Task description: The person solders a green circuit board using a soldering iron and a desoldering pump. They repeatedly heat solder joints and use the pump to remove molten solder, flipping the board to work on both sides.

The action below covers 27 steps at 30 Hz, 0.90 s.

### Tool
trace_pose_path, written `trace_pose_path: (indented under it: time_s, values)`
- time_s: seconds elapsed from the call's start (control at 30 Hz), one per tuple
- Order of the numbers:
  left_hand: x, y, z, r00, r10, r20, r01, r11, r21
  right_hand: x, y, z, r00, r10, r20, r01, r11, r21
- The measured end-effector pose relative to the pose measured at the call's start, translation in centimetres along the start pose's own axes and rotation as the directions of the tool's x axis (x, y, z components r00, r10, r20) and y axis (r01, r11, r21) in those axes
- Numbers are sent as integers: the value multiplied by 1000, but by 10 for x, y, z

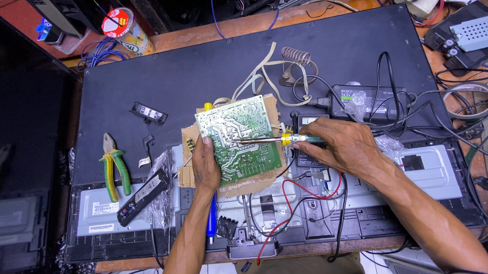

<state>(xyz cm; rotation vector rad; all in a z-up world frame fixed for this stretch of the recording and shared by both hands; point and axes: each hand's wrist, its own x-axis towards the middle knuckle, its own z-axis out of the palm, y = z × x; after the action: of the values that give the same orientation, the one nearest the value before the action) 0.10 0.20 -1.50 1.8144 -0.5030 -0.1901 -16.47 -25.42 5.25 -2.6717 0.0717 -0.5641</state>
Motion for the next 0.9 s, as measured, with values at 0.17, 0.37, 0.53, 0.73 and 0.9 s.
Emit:
trace_pose_path:
  time_s: [0.17, 0.37, 0.53, 0.73, 0.9]
  values:
    - [2, -4, 0, 1000, 13, 5, -13, 1000, -9, 5, -4, -4, 1000, -21, 15, 21, 1000, 3]
    - [2, -7, 0, 1000, 14, 0, -14, 1000, 6, 12, -8, -6, 998, -64, 22, 65, 996, -55]
    - [1, 6, 0, 1000, 4, -5, -4, 1000, 14, 23, -11, -12, 994, -68, 89, 75, 994, -79]
    - [0, 15, -2, 1000, 5, -15, -4, 1000, 29, 31, -11, -16, 986, -70, 153, 83, 993, -85]
    - [0, 15, -2, 1000, 8, -7, -8, 1000, 25, 30, -12, -18, 986, -76, 146, 88, 993, -78]
